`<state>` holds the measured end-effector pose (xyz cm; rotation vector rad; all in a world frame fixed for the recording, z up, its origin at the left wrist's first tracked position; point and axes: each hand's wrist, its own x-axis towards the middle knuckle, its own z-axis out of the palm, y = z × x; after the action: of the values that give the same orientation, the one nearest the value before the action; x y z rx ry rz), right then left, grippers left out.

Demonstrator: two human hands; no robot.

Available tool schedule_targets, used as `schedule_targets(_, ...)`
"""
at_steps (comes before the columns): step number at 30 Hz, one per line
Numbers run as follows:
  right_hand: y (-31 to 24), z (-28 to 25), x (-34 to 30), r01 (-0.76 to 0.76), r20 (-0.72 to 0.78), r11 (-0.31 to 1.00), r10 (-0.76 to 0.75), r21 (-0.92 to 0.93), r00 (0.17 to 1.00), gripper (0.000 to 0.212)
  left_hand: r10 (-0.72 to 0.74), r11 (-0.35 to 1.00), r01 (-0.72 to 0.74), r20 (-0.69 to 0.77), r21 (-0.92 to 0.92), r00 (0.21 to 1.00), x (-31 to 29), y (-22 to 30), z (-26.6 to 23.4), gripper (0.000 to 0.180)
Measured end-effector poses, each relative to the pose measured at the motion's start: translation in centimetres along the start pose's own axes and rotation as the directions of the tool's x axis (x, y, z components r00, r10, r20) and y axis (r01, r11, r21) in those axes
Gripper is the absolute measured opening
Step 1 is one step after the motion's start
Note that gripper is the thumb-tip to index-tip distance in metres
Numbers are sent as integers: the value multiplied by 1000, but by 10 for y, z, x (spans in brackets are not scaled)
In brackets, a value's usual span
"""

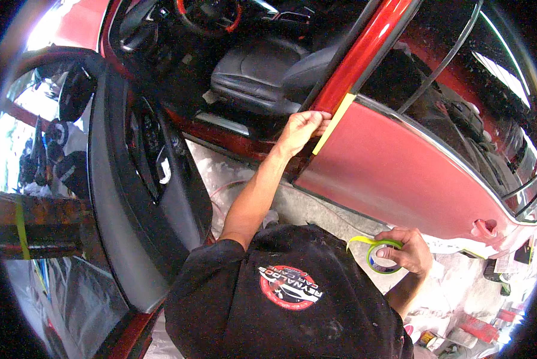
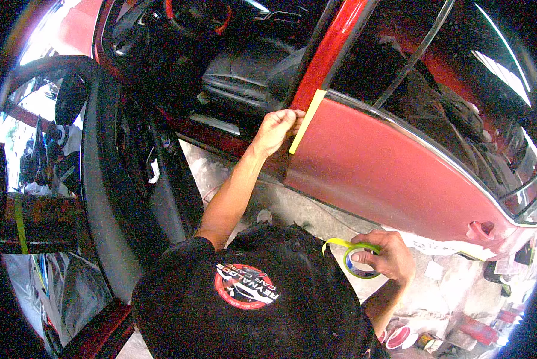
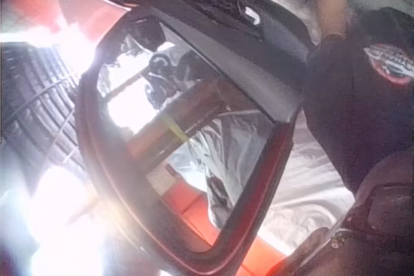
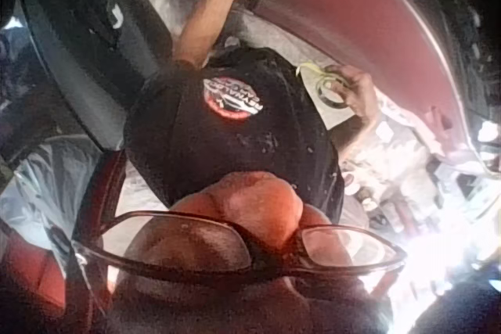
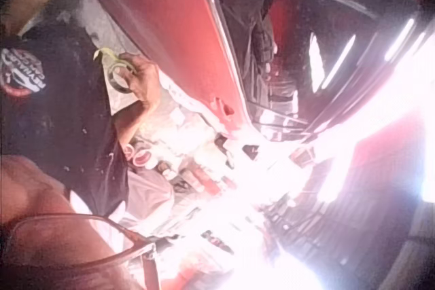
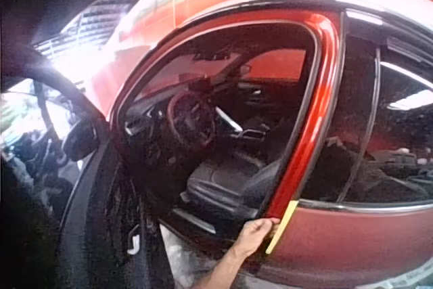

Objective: The person wipes the red car door frame with a cloth and then applies yellow masking tape along the edges of the door jamb and window frame. The person carefully aligns and smooths the tape to cover the trim areas.

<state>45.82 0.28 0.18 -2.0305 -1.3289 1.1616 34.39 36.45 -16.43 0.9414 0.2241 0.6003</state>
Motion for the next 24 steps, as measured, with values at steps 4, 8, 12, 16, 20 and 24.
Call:
schedule_targets(4, 4, 2, -3, -17, -27, 1000, 17, -18, 999, 41, 67, 960, -104, 149, 261, 987, -25, 7, 2, 45)
schedule_targets(8, -1, 2, 0, -9, -10, 1000, 9, -25, 1000, 40, -19, 859, -10, 51, 512, 999, -30, 5, 0, 52)
schedule_targets(12, -4, 0, 2, -7, -4, 999, 7, -50, 1000, 41, -67, 867, 52, 13, 495, 998, -28, 12, 6, 42)
schedule_targets(16, -4, 1, 1, -17, -18, 999, 16, -38, 1000, 42, -75, 853, 39, 48, 520, 996, -24, 11, 0, 38)
schedule_targets(20, 3, 3, 1, 9, -31, 1000, -9, -24, 999, 43, -64, 847, 16, 72, 532, 995, -23, 14, 0, 36)
schedule_targets(24, 0, 2, 1, -8, -32, 1000, 8, -16, 999, 45, -55, 846, -3, 92, 533, 994, -23, 14, -2, 36)
